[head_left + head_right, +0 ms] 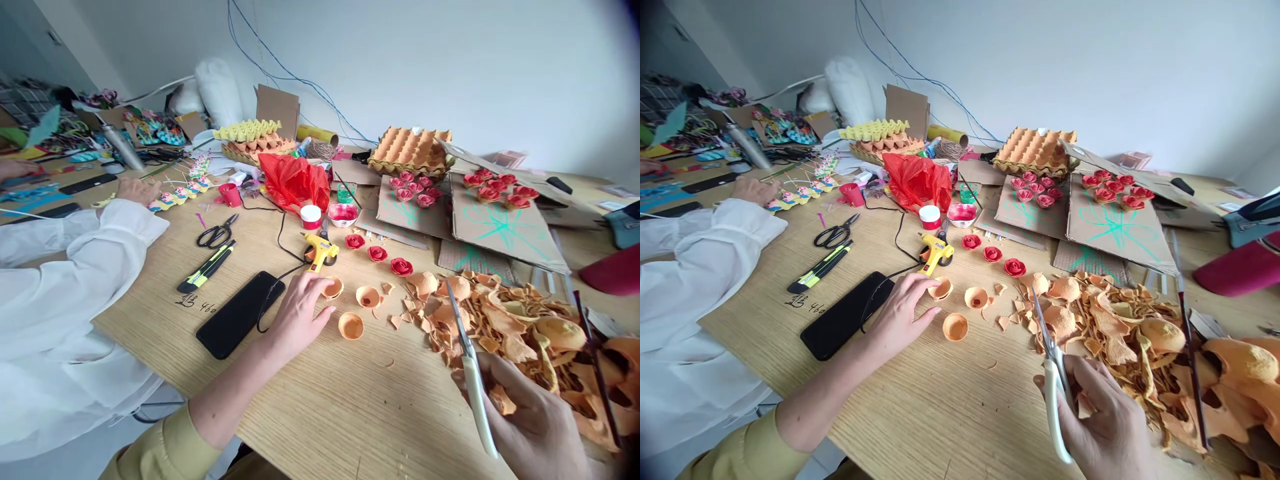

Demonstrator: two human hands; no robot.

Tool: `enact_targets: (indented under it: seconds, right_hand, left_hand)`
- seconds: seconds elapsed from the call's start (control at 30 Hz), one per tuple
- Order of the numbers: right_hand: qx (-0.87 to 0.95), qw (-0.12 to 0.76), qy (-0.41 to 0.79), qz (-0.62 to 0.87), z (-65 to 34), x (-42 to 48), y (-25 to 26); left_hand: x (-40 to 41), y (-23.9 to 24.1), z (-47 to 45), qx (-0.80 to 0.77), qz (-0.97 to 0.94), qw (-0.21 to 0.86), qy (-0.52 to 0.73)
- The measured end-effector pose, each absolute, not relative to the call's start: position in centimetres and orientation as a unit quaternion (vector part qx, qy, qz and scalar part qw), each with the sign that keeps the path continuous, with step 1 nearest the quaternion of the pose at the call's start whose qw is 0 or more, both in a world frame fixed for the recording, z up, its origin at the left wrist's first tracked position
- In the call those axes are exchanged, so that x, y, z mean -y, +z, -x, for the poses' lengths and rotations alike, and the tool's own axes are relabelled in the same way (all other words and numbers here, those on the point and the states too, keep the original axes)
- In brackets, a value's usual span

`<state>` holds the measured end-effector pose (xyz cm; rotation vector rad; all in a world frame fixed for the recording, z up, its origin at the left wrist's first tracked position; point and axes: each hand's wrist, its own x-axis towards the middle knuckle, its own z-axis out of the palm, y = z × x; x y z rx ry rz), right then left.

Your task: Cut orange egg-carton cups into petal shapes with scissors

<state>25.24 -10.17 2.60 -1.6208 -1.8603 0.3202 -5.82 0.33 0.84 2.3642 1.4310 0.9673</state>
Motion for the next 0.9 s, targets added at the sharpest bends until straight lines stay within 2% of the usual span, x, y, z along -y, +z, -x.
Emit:
enact_targets:
  seconds: [0.37,0.7,0.9]
  right_hand:
    - [0.687,0.336,0.112,0.635,-24.1,9.9,1.8]
    - [0.696,0.342,0.102,0.623,-23.7,9.7,1.7]
    - [0.694,0.338,0.104,0.627,-23.9,9.7,1.8]
  left_hand:
    - [-3.5,0.6,5.7,-0.414,-0.886,0.114,0.176]
    - [-6.9,1.3,4.1,-0.423,-0.874,0.141,0.195]
    - [-7.8,1.1,3.5,-0.423,-0.878,0.154,0.163]
